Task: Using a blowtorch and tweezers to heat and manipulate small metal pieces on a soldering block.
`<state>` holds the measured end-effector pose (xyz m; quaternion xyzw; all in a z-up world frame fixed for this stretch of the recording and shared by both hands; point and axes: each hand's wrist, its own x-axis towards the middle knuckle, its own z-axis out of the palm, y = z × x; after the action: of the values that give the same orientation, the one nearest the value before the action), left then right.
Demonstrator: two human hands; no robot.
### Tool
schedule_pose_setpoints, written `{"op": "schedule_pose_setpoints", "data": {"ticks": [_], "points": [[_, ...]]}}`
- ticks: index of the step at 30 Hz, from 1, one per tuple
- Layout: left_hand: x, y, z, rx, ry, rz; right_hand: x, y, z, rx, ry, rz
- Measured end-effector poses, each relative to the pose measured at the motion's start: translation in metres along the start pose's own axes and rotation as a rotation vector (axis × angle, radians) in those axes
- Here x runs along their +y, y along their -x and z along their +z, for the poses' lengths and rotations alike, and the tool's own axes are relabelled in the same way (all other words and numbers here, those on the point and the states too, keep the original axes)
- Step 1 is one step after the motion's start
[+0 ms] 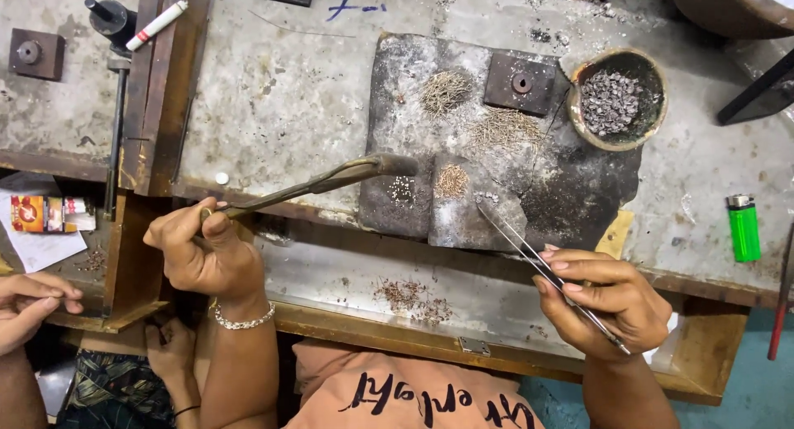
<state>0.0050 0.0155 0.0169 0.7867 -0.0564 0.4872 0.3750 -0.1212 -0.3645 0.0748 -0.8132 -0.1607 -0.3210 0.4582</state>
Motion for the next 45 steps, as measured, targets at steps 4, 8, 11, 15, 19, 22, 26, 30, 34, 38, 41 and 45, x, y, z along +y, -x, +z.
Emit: {"op": "schedule_pose_setpoints", "data": {"ticks": [4, 8, 11, 15, 19, 22, 26, 30, 34, 38, 41, 45], "points": [[0.002, -0.003, 0.003, 0.015, 0.001, -0.006, 0.001, -0.001, 0.000, -0.007, -0.014, 0.020], [0.004, -0.004, 0.002, -0.004, -0.007, -0.005, -0.002, -0.004, 0.002, -0.005, -0.006, 0.026], [0.003, -0.005, 0.002, -0.011, -0.022, -0.006, 0.001, -0.004, 0.002, -0.017, -0.004, 0.009], [0.004, -0.004, 0.001, -0.013, -0.021, -0.023, 0.001, -0.002, 0.002, -0.026, -0.016, -0.026], [0.004, -0.007, 0.003, -0.027, -0.023, 0.006, 0.002, -0.004, 0.002, -0.048, -0.020, -0.062], [0.001, -0.004, 0.003, -0.031, -0.009, 0.000, -0.006, -0.008, 0.001, -0.087, 0.021, -0.054], [0.004, -0.006, 0.006, -0.022, 0.000, 0.011, -0.002, -0.004, -0.004, -0.099, -0.034, -0.030], [0.001, -0.003, 0.003, -0.004, -0.023, -0.015, 0.000, -0.003, -0.005, -0.096, -0.055, -0.050], [-0.005, -0.002, 0.002, 0.028, -0.021, -0.006, -0.003, -0.007, -0.004, -0.111, -0.059, -0.042], [0.002, -0.006, 0.002, 0.029, -0.023, -0.006, -0.006, -0.010, -0.006, -0.135, -0.051, -0.034], [0.003, -0.003, 0.003, 0.032, -0.019, -0.016, -0.006, -0.007, -0.005, -0.126, -0.055, -0.016], [0.007, -0.002, 0.002, 0.016, 0.000, -0.029, -0.012, -0.010, -0.004, -0.102, -0.041, -0.026]]}}
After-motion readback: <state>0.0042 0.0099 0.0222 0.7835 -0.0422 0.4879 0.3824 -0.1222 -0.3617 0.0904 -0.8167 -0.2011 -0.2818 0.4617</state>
